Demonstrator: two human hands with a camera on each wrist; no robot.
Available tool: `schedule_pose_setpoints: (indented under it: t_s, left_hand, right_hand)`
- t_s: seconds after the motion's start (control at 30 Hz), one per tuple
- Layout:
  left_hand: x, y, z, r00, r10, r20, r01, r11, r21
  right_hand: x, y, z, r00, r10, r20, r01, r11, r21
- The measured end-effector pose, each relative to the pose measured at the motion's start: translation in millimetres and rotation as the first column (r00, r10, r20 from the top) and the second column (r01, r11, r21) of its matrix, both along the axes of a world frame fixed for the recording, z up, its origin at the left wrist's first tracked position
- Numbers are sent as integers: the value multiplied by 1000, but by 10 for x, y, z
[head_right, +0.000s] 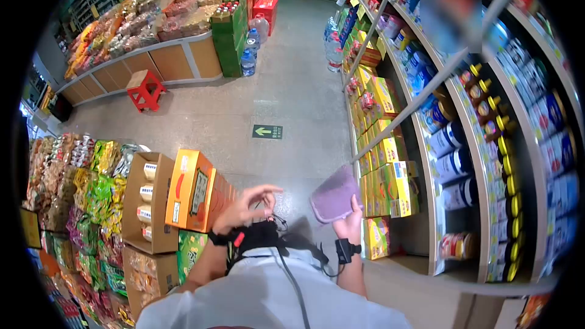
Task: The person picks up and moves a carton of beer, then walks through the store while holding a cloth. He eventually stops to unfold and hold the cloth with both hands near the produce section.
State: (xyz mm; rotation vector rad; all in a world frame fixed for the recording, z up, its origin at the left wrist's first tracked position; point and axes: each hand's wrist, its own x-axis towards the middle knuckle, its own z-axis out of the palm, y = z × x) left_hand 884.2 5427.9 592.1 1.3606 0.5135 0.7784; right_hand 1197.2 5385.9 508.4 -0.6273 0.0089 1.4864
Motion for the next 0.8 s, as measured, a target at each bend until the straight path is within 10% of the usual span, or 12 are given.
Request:
schedule_pose_setpoints:
  t_s: [0.23,0.5,0.63,0.8]
  left_hand:
    - [-261,2399,705,997,-76,19,74,992,101]
    - [-515,4684,-197,998,-21,-51,13,987,-162]
    - [-735,5823,-71,965,107,-238,-100,994,39]
    - [-1164,7127,326,903,307,-302,-305,951,54]
  right_hand:
    - [-39,1960,334,997,-72,33,71,997,14]
    - [-277,4380,-367,982,-190,15,190,968,-166]
    - [-365,5788,-607,984,-159,-85,136,964,-230]
    - [-735,7777,129,998,-57,-4,54,964,-259]
